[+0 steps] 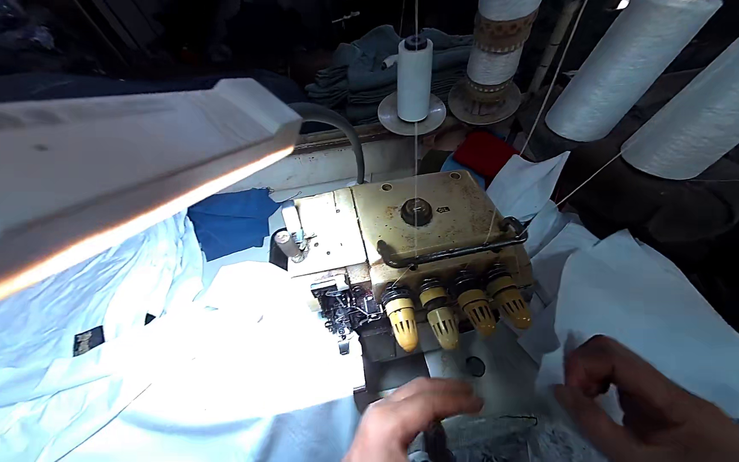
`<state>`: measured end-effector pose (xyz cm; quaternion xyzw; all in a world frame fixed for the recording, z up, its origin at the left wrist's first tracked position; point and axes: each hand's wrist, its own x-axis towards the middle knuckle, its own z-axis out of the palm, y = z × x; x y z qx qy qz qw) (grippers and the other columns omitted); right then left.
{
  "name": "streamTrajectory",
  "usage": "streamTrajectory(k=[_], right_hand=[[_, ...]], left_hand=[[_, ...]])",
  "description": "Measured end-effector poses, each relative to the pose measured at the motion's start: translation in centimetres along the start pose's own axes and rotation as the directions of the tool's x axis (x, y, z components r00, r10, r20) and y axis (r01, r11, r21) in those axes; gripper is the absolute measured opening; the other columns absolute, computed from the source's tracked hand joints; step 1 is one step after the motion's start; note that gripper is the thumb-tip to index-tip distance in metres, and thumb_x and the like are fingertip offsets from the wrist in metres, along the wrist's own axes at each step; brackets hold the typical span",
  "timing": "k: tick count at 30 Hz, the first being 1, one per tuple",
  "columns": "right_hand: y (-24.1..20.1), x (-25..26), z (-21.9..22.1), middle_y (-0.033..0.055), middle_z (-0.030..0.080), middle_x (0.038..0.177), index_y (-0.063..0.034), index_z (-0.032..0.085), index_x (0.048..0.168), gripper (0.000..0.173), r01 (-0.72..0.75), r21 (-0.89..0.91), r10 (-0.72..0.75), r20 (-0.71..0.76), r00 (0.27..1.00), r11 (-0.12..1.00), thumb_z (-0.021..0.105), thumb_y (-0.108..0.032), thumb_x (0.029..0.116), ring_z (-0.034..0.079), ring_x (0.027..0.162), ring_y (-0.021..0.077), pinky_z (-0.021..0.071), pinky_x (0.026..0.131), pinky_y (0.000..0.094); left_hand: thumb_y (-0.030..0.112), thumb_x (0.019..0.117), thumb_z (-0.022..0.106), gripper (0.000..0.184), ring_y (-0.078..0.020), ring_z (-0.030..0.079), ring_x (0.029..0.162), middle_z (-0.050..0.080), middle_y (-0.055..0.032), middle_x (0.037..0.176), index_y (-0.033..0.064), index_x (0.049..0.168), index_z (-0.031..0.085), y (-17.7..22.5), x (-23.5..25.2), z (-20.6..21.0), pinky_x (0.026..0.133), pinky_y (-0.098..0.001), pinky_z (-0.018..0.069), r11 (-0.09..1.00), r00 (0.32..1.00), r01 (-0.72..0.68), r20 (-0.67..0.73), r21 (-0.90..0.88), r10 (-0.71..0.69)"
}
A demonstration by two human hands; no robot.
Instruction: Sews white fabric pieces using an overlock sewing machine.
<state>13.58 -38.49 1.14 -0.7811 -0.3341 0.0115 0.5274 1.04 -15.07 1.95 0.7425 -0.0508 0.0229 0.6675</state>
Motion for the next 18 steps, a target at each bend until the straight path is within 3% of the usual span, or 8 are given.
streamTrajectory(k=[2, 4, 5, 7, 10, 14, 16, 18], right_hand=[[-1.2, -0.5, 2.7, 0.0007, 0.062, 0.087, -0.0053, 0.064, 0.089, 0.009, -0.001, 0.152, -0.014, 0.093, 0.996, 0.988, 0.071, -0.011, 0.0904, 0.058, 0.085, -0.0006, 0.0492, 0.076, 0.0154], [-1.9, -1.0, 5.0, 0.0023, 0.061, 0.086, -0.0026, 0.063, 0.087, 0.01, -0.037, 0.321, -0.01, 0.144, 0.99, 0.947, 0.072, -0.006, 0.0893, 0.059, 0.083, -0.0003, 0.0496, 0.073, 0.0142], [-2.1, -1.2, 5.8, 0.0004, 0.06, 0.086, -0.0029, 0.063, 0.087, 0.01, -0.072, 0.415, 0.005, 0.159, 0.987, 0.907, 0.072, -0.004, 0.0889, 0.057, 0.081, -0.0016, 0.049, 0.071, 0.0131], [-2.4, -1.6, 7.1, -0.0081, 0.061, 0.088, -0.0092, 0.066, 0.087, 0.009, -0.174, 0.599, 0.06, 0.206, 0.977, 0.782, 0.071, -0.002, 0.0884, 0.058, 0.081, -0.0055, 0.0502, 0.069, 0.0121], [-3.4, -2.0, 8.7, -0.0156, 0.067, 0.092, -0.0195, 0.07, 0.091, 0.012, -0.294, 0.77, 0.099, 0.29, 0.952, 0.567, 0.068, -0.007, 0.0915, 0.061, 0.083, -0.0072, 0.0523, 0.073, 0.0135], [-4.6, -2.3, 9.8, -0.013, 0.07, 0.092, -0.0233, 0.074, 0.098, 0.014, -0.359, 0.839, 0.1, 0.349, 0.932, 0.41, 0.066, -0.013, 0.0929, 0.065, 0.085, -0.0037, 0.055, 0.075, 0.0169], [-5.0, -2.3, 9.9, -0.0091, 0.073, 0.089, -0.0227, 0.077, 0.099, 0.014, -0.416, 0.852, 0.15, 0.388, 0.909, 0.317, 0.067, -0.015, 0.0914, 0.068, 0.083, -0.0004, 0.0581, 0.076, 0.0206], [-5.2, -2.4, 10.2, -0.0072, 0.072, 0.088, -0.0214, 0.076, 0.096, 0.013, -0.433, 0.86, 0.157, 0.404, 0.901, 0.27, 0.068, -0.013, 0.0899, 0.068, 0.081, 0.0015, 0.0588, 0.076, 0.0227]], left_hand=[[-0.001, 0.0862, 0.071, 0.048, -0.0144, 0.065, 0.113, 0.066, -0.0187, 0.125, -0.0162, 0.129, 0.056, 0.0, 0.7, 1.6, 0.101, -0.0309, 0.0535, 0.973, 0.994, 0.079, -0.062, -0.218, -0.094], [-0.008, 0.0845, 0.07, 0.046, -0.007, 0.067, 0.091, 0.07, -0.0052, 0.104, -0.0103, 0.128, 0.055, -0.1, 0.9, 1.8, 0.084, -0.0265, 0.0571, 0.923, 0.984, 0.131, -0.063, -0.362, -0.165], [-0.01, 0.0849, 0.07, 0.045, -0.0049, 0.066, 0.083, 0.069, -0.0002, 0.097, -0.0069, 0.128, 0.055, 0.0, 0.7, 1.5, 0.076, -0.0249, 0.0567, 0.898, 0.981, 0.162, -0.034, -0.408, -0.193], [-0.012, 0.086, 0.067, 0.046, -0.0034, 0.065, 0.077, 0.069, 0.0041, 0.091, -0.0029, 0.129, 0.054, 0.2, 0.0, 0.3, 0.072, -0.023, 0.0561, 0.855, 0.974, 0.213, 0.028, -0.472, -0.227], [-0.01, 0.086, 0.066, 0.05, -0.0015, 0.065, 0.077, 0.07, 0.008, 0.091, -0.0009, 0.133, 0.052, 0.5, -1.1, -0.9, 0.072, -0.0215, 0.0554, 0.816, 0.977, 0.204, 0.066, -0.541, -0.201], [-0.005, 0.086, 0.067, 0.057, -0.0027, 0.067, 0.082, 0.07, 0.0092, 0.091, -0.0008, 0.139, 0.048, 0.6, -2.4, -2.1, 0.08, -0.0244, 0.0576, 0.722, 0.987, 0.156, 0.07, -0.674, -0.148], [-0.005, 0.086, 0.064, 0.059, -0.0069, 0.069, 0.086, 0.071, 0.0044, 0.093, -0.0015, 0.142, 0.047, 0.9, -3.1, -2.6, 0.087, -0.0297, 0.0577, 0.657, 0.981, 0.167, 0.055, -0.735, -0.189], [-0.007, 0.0869, 0.063, 0.053, -0.0085, 0.07, 0.086, 0.071, 0.0019, 0.091, -0.0015, 0.138, 0.051, 1.3, -3.8, -2.7, 0.087, -0.0305, 0.058, 0.66, 0.963, 0.191, 0.008, -0.727, -0.27]])
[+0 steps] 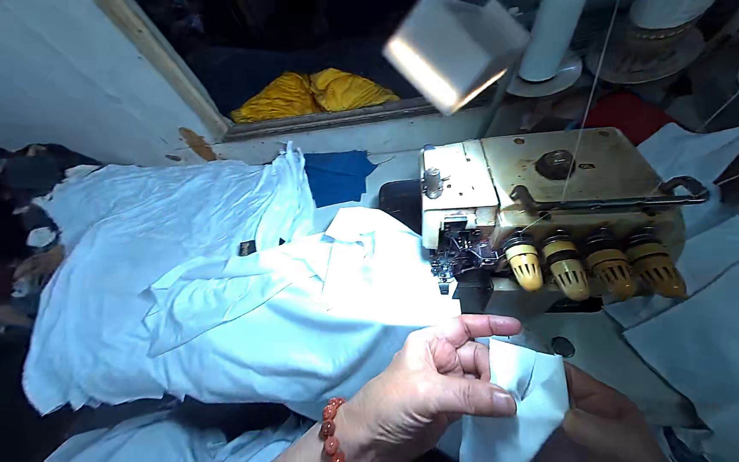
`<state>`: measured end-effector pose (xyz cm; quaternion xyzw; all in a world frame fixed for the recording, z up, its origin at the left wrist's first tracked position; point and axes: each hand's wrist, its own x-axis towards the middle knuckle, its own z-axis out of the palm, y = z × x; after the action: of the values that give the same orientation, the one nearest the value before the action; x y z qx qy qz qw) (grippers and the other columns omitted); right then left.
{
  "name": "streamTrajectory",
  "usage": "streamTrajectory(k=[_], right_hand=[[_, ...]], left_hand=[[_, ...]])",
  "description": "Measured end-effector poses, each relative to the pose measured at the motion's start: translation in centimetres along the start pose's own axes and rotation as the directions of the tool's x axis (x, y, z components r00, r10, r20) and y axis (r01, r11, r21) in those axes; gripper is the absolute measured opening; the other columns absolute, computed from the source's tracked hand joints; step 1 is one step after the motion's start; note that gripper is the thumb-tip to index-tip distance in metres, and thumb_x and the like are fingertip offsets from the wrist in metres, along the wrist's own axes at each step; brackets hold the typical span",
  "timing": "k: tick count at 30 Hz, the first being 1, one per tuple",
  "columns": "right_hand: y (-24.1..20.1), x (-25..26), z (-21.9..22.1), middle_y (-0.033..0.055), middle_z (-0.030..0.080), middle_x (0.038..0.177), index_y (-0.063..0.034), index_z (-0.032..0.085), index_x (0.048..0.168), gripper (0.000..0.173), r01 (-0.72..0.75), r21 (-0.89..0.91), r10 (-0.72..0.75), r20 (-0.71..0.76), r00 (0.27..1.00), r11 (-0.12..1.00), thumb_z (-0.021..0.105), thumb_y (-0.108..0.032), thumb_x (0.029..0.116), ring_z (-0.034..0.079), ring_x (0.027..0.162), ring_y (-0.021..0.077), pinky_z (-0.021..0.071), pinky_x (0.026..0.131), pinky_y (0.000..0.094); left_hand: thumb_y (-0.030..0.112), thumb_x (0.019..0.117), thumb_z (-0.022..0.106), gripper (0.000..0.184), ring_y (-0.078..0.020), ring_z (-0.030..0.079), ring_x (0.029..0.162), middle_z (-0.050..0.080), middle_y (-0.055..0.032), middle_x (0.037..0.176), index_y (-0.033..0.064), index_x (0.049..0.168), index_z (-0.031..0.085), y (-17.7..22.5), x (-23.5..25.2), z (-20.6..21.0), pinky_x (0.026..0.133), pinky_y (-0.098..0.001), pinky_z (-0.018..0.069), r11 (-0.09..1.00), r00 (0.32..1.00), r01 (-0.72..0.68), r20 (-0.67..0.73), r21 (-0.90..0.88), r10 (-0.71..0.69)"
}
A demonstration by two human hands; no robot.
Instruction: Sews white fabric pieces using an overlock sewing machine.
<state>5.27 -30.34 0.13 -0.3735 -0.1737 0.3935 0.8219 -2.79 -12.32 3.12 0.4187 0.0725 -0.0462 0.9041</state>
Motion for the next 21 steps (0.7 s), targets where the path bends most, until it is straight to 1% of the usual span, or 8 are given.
streamTrajectory(k=[4, 6, 8, 10, 13, 15, 17, 21], right_hand=[[0.6, -0.2, 0.3, -0.0142, 0.07, 0.091, -0.0258, 0.075, 0.096, 0.015, 0.117, -0.188, -0.105, 0.073, 0.992, 0.975, 0.07, -0.014, 0.0888, 0.064, 0.084, -0.0042, 0.055, 0.075, 0.017], [1.0, -0.6, 0.4, -0.0191, 0.068, 0.094, -0.0277, 0.073, 0.097, 0.013, 0.179, -0.354, -0.129, 0.161, 0.978, 0.918, 0.069, -0.016, 0.0916, 0.062, 0.088, -0.0089, 0.0532, 0.076, 0.0129], [1.9, -1.2, -0.2, -0.0127, 0.066, 0.092, -0.0176, 0.067, 0.094, 0.002, 0.243, -0.543, -0.108, 0.268, 0.957, 0.804, 0.066, -0.015, 0.0939, 0.06, 0.091, -0.0074, 0.05, 0.079, 0.0134], [3.7, -1.9, -1.1, 0.0064, 0.063, 0.083, -0.0004, 0.063, 0.088, 0.005, 0.304, -0.704, -0.046, 0.361, 0.932, 0.642, 0.065, -0.005, 0.0883, 0.061, 0.084, 0.0072, 0.0505, 0.078, 0.0216], [7.8, -3.6, -3.7, 0.0197, 0.067, 0.077, 0.0036, 0.067, 0.08, 0.007, 0.353, -0.87, 0.108, 0.411, 0.905, 0.344, 0.066, -0.002, 0.0831, 0.068, 0.079, 0.0339, 0.054, 0.074, 0.0465], [9.8, -4.9, -5.4, 0.0228, 0.067, 0.082, 0.0047, 0.067, 0.081, 0.01, 0.369, -0.913, 0.245, 0.404, 0.881, 0.175, 0.066, -0.004, 0.085, 0.069, 0.084, 0.0413, 0.0563, 0.074, 0.0535], [10.3, -5.8, -6.0, 0.026, 0.068, 0.087, 0.0069, 0.068, 0.083, 0.013, 0.326, -0.939, 0.379, 0.341, 0.86, 0.107, 0.067, -0.006, 0.086, 0.07, 0.088, 0.045, 0.0563, 0.075, 0.0578], [8.5, -4.5, -5.0, 0.0237, 0.067, 0.083, 0.0067, 0.069, 0.088, 0.023, 0.252, -0.936, 0.441, 0.339, 0.831, 0.246, 0.066, -0.015, 0.0961, 0.069, 0.078, 0.0401, 0.0561, 0.07, 0.0571]], left_hand=[[0.002, 0.0908, 0.067, 0.009, -0.0015, 0.067, 0.078, 0.071, 0.0055, 0.083, 0.0098, 0.09, 0.072, -0.6, -1.7, -0.1, 0.075, -0.0207, 0.0558, 0.983, 0.983, 0.012, -0.18, 0.186, 0.022], [0.005, 0.0936, 0.064, 0.011, -0.0005, 0.066, 0.081, 0.07, 0.0068, 0.085, 0.0116, 0.089, 0.072, -0.7, -2.7, -0.5, 0.077, -0.0199, 0.0549, 0.971, 0.975, -0.038, -0.204, 0.237, 0.088], [0.005, 0.0953, 0.059, 0.013, -0.0022, 0.066, 0.079, 0.069, 0.005, 0.083, 0.01, 0.09, 0.07, -0.2, -3.6, -0.9, 0.077, -0.0214, 0.055, 0.954, 0.927, -0.09, -0.328, 0.285, 0.185], [0.005, 0.0969, 0.057, 0.015, -0.006, 0.066, 0.08, 0.069, 0.0006, 0.082, 0.0076, 0.089, 0.069, 1.3, -4.6, -1.5, 0.08, -0.0248, 0.0554, 0.929, 0.83, -0.114, -0.48, 0.351, 0.284], [0.003, 0.1021, 0.052, 0.019, -0.0103, 0.069, 0.081, 0.072, -0.0054, 0.088, 0.004, 0.1, 0.071, 3.9, -6.4, -2.5, 0.08, -0.0273, 0.0578, 0.884, 0.676, -0.187, -0.596, 0.429, 0.433], [0.003, 0.1048, 0.047, 0.022, -0.0099, 0.07, 0.08, 0.073, -0.0049, 0.09, 0.0053, 0.105, 0.069, 5.4, -7.8, -2.9, 0.076, -0.0267, 0.0605, 0.835, 0.604, -0.256, -0.593, 0.488, 0.532], [0.005, 0.1065, 0.044, 0.026, -0.0061, 0.071, 0.081, 0.074, 0.0, 0.093, 0.0105, 0.108, 0.069, 6.7, -9.5, -2.8, 0.074, -0.0241, 0.0618, 0.737, 0.557, -0.322, -0.51, 0.594, 0.655], [0.016, 0.1042, 0.054, 0.022, 0.0069, 0.066, 0.081, 0.072, 0.0173, 0.092, 0.0272, 0.106, 0.072, 10.1, -14.1, -0.6, 0.072, -0.0118, 0.0567, 0.335, 0.524, -0.271, -0.154, 0.902, 0.838]])
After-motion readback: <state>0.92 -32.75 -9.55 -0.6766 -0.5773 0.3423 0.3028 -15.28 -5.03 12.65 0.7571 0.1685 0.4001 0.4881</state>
